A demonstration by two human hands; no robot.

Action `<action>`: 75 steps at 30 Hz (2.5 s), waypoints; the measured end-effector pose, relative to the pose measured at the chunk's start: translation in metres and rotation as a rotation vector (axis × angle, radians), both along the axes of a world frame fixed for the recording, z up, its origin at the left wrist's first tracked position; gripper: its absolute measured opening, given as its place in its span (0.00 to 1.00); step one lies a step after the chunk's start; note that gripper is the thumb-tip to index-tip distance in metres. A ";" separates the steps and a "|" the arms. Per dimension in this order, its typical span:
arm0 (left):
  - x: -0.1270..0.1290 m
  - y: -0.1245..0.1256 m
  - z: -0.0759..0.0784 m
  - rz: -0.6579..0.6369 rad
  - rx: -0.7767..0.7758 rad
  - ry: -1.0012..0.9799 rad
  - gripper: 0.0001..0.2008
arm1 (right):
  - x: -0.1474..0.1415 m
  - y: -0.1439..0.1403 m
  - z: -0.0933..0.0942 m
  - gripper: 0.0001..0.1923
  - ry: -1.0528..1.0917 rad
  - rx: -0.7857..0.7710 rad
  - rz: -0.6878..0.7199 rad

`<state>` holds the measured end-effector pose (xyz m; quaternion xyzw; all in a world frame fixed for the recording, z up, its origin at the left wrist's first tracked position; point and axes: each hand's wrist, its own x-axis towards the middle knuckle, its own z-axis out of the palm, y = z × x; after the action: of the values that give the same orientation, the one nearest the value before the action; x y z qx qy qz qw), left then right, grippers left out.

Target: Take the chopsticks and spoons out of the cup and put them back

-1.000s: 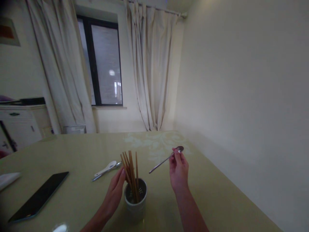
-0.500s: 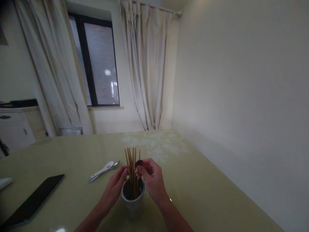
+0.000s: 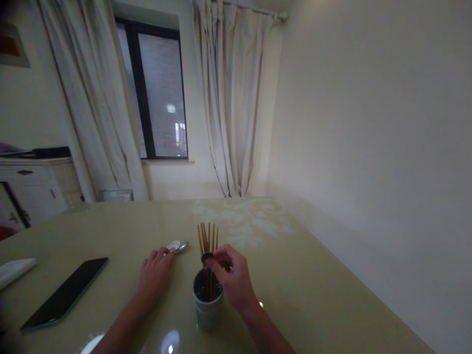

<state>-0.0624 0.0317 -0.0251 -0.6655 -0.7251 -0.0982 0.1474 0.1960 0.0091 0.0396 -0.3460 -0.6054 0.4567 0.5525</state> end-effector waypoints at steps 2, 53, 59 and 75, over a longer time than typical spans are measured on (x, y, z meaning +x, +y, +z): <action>0.001 0.000 0.002 -0.005 -0.026 0.007 0.21 | 0.001 0.001 -0.002 0.19 -0.064 0.030 -0.043; 0.071 -0.023 0.033 -0.562 0.027 -1.318 0.26 | 0.053 0.067 -0.035 0.22 0.454 -0.012 -0.565; 0.074 -0.031 0.028 -0.437 -0.168 -1.552 0.32 | 0.073 0.060 -0.008 0.23 0.602 0.039 -0.563; 0.004 -0.001 0.010 -0.141 0.133 -0.346 0.19 | 0.021 0.012 -0.001 0.19 0.224 0.070 -0.135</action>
<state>-0.0583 0.0305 -0.0147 -0.6765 -0.6831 -0.2691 0.0568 0.2171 0.0210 0.0384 -0.3133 -0.5310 0.4328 0.6577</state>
